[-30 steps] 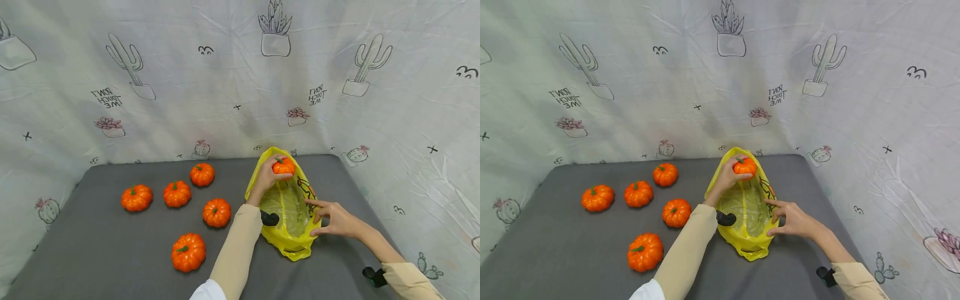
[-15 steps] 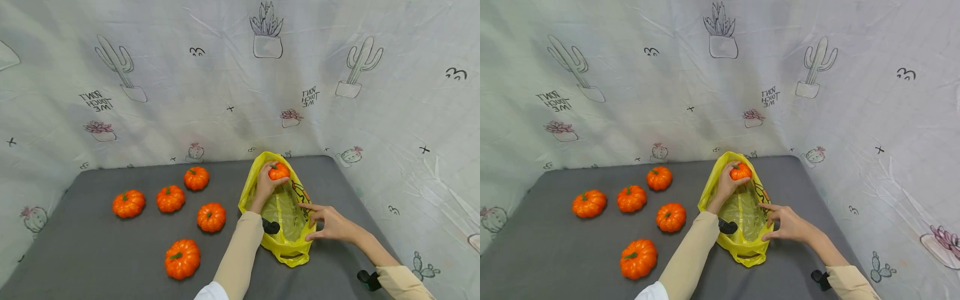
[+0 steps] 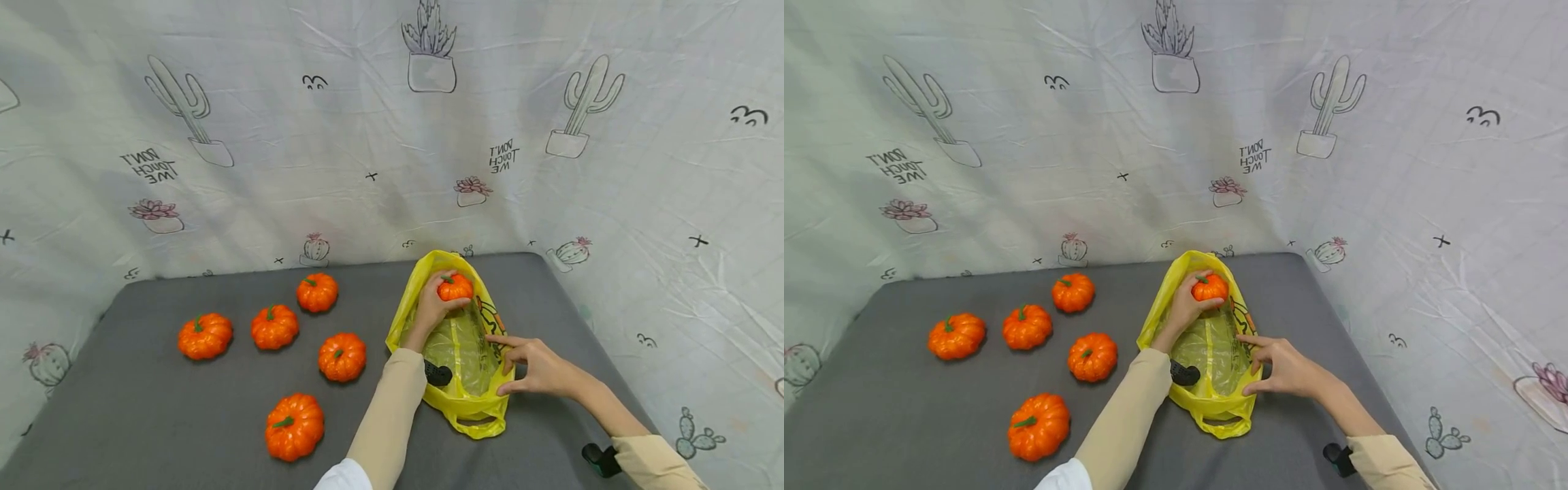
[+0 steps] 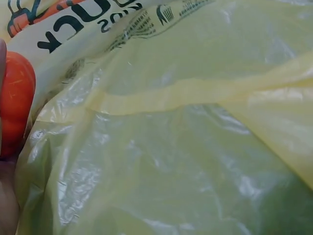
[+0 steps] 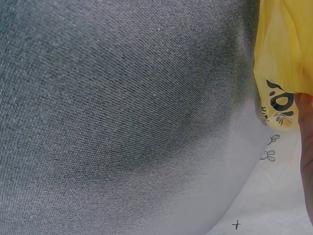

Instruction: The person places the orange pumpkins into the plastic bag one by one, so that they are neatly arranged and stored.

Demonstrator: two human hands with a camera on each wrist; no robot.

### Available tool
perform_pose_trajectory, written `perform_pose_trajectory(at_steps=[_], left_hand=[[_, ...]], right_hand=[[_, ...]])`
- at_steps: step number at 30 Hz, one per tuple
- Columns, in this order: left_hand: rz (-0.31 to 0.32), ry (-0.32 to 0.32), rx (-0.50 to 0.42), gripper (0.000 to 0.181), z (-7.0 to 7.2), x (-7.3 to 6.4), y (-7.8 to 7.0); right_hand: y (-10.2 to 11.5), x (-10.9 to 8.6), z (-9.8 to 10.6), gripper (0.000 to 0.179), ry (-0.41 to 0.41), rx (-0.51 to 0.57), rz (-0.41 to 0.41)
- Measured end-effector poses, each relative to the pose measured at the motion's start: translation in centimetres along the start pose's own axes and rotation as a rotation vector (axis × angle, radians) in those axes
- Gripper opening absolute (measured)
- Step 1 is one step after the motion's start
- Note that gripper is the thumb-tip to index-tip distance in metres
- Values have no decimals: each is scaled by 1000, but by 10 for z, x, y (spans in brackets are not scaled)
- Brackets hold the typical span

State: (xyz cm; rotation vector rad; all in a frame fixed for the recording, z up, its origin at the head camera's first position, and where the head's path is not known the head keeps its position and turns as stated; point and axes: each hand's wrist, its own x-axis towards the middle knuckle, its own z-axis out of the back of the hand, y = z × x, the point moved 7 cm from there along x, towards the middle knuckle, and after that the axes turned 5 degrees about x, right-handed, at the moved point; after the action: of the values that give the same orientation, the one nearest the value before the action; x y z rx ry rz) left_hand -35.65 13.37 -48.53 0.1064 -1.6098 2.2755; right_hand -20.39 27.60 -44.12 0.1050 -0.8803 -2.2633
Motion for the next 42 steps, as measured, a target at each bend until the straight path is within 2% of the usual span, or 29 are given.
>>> perform_pose_trajectory(at_steps=[8, 13, 16, 18, 23, 27, 30, 34, 36, 38, 42], left_hand=[[-43, 105, 115, 66, -12, 1, 8], [-91, 141, 88, 67, -10, 3, 5], [-104, 190, 91, 66, -9, 6, 4], [-85, 237, 62, 66, -8, 9, 4], [38, 326, -45, 71, -6, 17, 7], [94, 324, -80, 72, -6, 18, 13], [75, 315, -97, 68, 1, 12, 6], [5, 322, -97, 65, 0, 12, 10], [-7, 333, -88, 67, -6, 16, 21], [-1, 338, -88, 70, -9, 17, 26], [48, 339, -176, 69, -9, 17, 28]], right_hand=[[-1, -3, 1, 25, -13, 6, -8], [-3, -5, 0, 25, -8, 10, -23], [-4, -6, -1, 24, 6, 15, -38], [-6, -6, -1, 24, 12, 17, -46], [-8, -5, 1, 24, 6, 15, -44], [-9, -5, -1, 24, 14, 31, -38], [-9, -4, -2, 23, 19, 53, -35], [-9, -5, -2, 24, 15, 59, -34], [-9, -5, -2, 24, 15, 58, -38], [-10, -6, -2, 24, 15, 58, -43], [-11, -6, -1, 25, 10, 55, -47]])
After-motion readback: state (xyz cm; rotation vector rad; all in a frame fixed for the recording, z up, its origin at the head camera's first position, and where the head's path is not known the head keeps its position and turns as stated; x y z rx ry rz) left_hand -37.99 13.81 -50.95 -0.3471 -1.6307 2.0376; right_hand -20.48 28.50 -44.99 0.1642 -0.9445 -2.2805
